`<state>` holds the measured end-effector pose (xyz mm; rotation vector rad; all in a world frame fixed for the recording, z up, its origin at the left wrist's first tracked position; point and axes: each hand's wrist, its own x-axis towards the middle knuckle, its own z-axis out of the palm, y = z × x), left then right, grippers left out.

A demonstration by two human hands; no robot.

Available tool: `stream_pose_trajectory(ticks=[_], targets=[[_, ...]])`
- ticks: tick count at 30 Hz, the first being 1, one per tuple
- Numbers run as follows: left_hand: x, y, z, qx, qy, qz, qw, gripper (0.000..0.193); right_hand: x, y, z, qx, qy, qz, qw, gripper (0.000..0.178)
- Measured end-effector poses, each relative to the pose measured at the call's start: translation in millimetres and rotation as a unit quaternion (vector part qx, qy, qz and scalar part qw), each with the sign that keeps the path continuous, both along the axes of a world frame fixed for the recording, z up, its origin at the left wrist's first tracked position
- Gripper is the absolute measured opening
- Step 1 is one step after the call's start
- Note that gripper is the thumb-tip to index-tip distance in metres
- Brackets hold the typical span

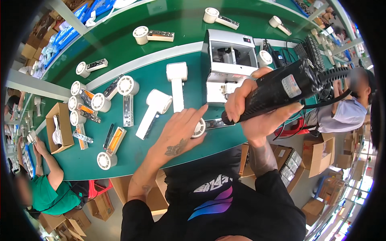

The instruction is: Assembling electronic components into plastic housings using an electric tool on an assembly line.

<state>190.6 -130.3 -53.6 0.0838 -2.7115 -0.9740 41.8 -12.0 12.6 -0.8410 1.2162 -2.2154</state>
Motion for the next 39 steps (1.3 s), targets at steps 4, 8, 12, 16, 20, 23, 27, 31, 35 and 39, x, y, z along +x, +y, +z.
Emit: stream_pose_trajectory(ticks=[4, 8, 12, 16, 20, 23, 27, 31, 35, 39], targets=[[0.2, -1.3, -1.0, -0.01, -0.001, -0.001, 1.0, 0.07, 14.3, -7.6, -5.2, 0.04, 0.024, 0.019, 0.999, 0.105], [2.6, -1.3, -4.9, -0.014, -0.001, -0.001, 1.0, 0.071, 18.9, -12.6, -9.5, 0.083, 0.023, 0.012, 0.996, 0.105], [2.1, -2.1, -6.4, -0.006, -0.009, -0.012, 1.0, 0.07, 19.8, -10.4, -17.2, 0.069, 0.014, 0.019, 0.997, 0.103], [3.1, 0.2, -11.3, -0.024, 0.005, -0.009, 1.0, 0.067, 26.1, -4.4, -20.6, 0.03, 0.026, 0.071, 0.997, 0.098], [2.3, 1.7, -12.3, -0.049, 0.0, -0.005, 0.999, 0.062, 29.5, -2.7, -25.5, 0.011, 0.002, 0.091, 0.996, 0.096], [1.9, 3.4, -16.0, -0.069, 0.02, 0.014, 0.997, 0.059, 33.0, -1.9, -25.3, 0.01, 0.004, 0.097, 0.995, 0.098], [1.8, 15.2, -11.0, -0.206, -0.001, 0.103, 0.973, 0.046, 31.4, 13.5, -29.2, 0.022, 0.172, 0.114, 0.978, 0.08], [16.8, 0.7, 43.9, -0.244, -0.046, -0.009, 0.969, 0.017, 10.7, 32.9, 0.5, -0.265, -0.034, 0.09, 0.959, 0.052], [32.1, -87.9, 103.2, -0.063, -0.029, 0.128, 0.989, 0.024, -12.1, 63.2, 11.9, -0.264, -0.008, -0.235, 0.936, 0.069], [24.7, -235.3, 74.7, -0.188, -0.036, 0.21, 0.959, 0.042, -0.4, 59.7, -19.9, -0.089, -0.124, -0.17, 0.974, 0.081]])
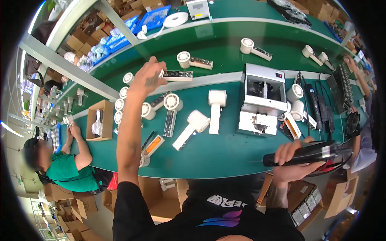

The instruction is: Assembling electronic components into plastic housings using an electric tool on an assembly line.

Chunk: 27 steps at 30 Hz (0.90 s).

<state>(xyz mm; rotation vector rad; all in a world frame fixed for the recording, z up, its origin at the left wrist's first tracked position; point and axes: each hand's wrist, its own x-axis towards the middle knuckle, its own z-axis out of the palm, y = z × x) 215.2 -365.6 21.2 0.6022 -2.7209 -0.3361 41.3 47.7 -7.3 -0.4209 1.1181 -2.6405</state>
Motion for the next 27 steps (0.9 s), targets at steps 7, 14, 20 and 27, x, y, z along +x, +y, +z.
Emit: stream_pose_trajectory(ticks=[7, 14, 20, 27], targets=[[-52.0, -84.0, -71.4, 0.004, -0.222, 0.161, 0.962, 0.082, 8.1, 37.3, -26.3, 0.013, 0.009, 0.008, 1.0, 0.085], [-138.1, -61.5, -37.5, 0.122, -0.015, -0.132, 0.984, 0.05, 12.3, 32.8, -44.0, 0.052, 0.007, 0.002, 0.999, 0.081], [-154.5, -72.9, -49.1, 0.164, -0.186, -0.054, 0.967, 0.037, 22.1, 38.6, -51.0, 0.033, 0.048, 0.023, 0.998, 0.079], [-162.0, -76.7, -42.9, 0.166, -0.271, -0.099, 0.943, 0.038, 47.9, 36.8, -59.1, 0.12, 0.061, 0.077, 0.988, 0.083]])
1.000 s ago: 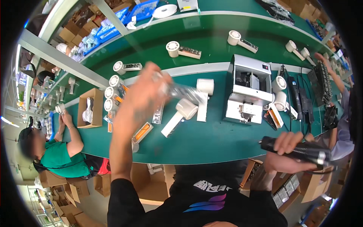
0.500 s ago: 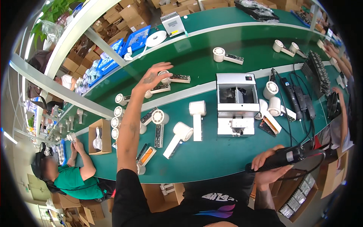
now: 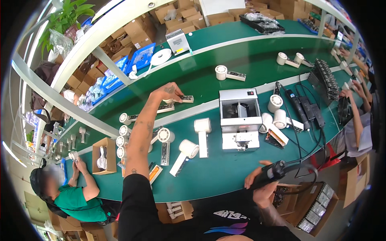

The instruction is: Assembling electronic components into plastic housings using an electric tool on an assembly line.

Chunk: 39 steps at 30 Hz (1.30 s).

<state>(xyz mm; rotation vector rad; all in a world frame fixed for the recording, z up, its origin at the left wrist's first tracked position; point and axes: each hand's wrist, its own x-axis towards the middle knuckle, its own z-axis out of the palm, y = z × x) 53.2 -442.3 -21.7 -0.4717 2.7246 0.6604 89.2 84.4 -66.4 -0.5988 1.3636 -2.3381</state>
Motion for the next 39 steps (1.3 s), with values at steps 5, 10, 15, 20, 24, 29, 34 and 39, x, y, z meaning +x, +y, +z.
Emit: stream_pose_trajectory(ticks=[5, 10, 15, 20, 24, 29, 34, 39], targets=[[29.0, 37.5, 31.4, -0.092, 0.248, -0.104, 0.959, 0.031, -13.7, -3.6, 30.7, -0.17, -0.178, 0.154, 0.957, 0.076], [71.3, 161.7, 113.6, -0.188, 0.324, -0.209, 0.903, 0.025, -63.3, -29.1, 97.2, -0.247, -0.075, 0.059, 0.964, 0.081], [108.6, 286.6, 80.3, -0.25, 0.198, -0.292, 0.902, 0.008, -89.2, -89.3, 119.3, -0.045, 0.115, -0.015, 0.992, 0.108], [120.4, 315.7, 33.5, -0.111, 0.284, -0.254, 0.918, 0.013, -83.5, -114.2, 103.7, 0.063, 0.224, 0.03, 0.972, 0.099], [109.0, 317.5, 10.4, -0.122, 0.251, -0.184, 0.943, 0.011, -72.7, -105.1, 87.7, 0.047, 0.171, 0.02, 0.984, 0.099], [105.3, 308.9, -17.8, -0.061, 0.27, -0.19, 0.942, 0.011, -65.5, -81.4, 74.0, 0.031, 0.096, 0.011, 0.995, 0.11], [105.0, 310.3, -15.1, -0.067, 0.262, -0.192, 0.943, 0.01, -64.3, -77.8, 75.1, 0.0, 0.054, 0.029, 0.998, 0.107], [102.3, 306.9, -17.5, -0.015, 0.3, -0.158, 0.941, 0.011, -63.1, -76.0, 66.9, 0.024, 0.042, 0.036, 0.998, 0.104]])
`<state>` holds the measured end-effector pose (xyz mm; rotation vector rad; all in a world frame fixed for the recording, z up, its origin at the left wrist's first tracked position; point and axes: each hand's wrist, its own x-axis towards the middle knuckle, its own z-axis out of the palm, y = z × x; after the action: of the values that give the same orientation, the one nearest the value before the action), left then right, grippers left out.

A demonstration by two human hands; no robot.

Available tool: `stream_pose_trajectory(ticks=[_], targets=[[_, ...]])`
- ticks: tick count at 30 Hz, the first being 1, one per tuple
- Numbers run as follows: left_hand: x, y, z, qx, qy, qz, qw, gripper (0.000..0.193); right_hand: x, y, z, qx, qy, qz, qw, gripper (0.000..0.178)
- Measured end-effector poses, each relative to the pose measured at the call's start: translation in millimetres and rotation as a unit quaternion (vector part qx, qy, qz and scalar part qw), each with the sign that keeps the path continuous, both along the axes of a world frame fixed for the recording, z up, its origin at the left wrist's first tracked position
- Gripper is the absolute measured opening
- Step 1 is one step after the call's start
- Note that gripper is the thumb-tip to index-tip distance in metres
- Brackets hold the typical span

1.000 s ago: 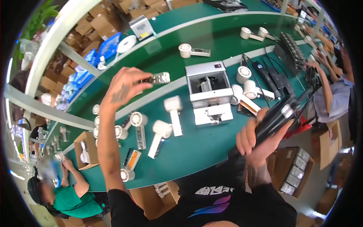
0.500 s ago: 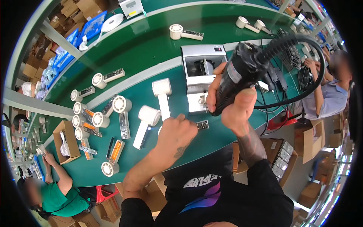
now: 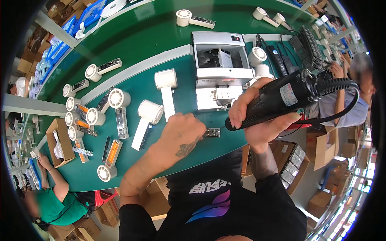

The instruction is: Assembling electronic components into plastic housings using an electric tool on an assembly line.

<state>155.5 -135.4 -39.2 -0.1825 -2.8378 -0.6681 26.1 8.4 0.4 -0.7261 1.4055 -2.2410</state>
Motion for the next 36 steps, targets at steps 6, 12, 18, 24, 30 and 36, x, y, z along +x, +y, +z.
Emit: stream_pose_trajectory(ticks=[6, 12, 18, 24, 30, 36], targets=[[4.0, 0.6, 6.4, 0.028, -0.005, -0.006, 1.0, 0.011, 1.5, -4.2, -11.2, 0.021, 0.017, 0.013, 1.0, 0.099], [6.3, -0.7, 1.1, 0.06, 0.061, -0.013, 0.996, 0.011, 10.5, 2.8, -22.5, -0.009, 0.025, 0.047, 0.999, 0.094], [6.7, -3.7, -10.1, 0.021, -0.007, -0.039, 0.999, 0.014, 12.5, 5.7, -21.0, -0.048, 0.083, 0.066, 0.993, 0.089], [28.9, -16.0, -2.3, 0.046, -0.002, -0.056, 0.997, 0.02, 3.5, 16.8, -18.7, -0.24, -0.078, 0.011, 0.968, 0.099], [49.7, -12.3, 47.9, 0.073, -0.11, -0.045, 0.99, 0.024, 2.8, 0.7, -60.1, -0.136, 0.04, -0.135, 0.981, 0.089], [49.7, -20.8, 48.3, 0.086, -0.149, -0.01, 0.985, 0.036, 17.6, -10.6, -69.9, -0.227, 0.022, -0.185, 0.956, 0.088]])
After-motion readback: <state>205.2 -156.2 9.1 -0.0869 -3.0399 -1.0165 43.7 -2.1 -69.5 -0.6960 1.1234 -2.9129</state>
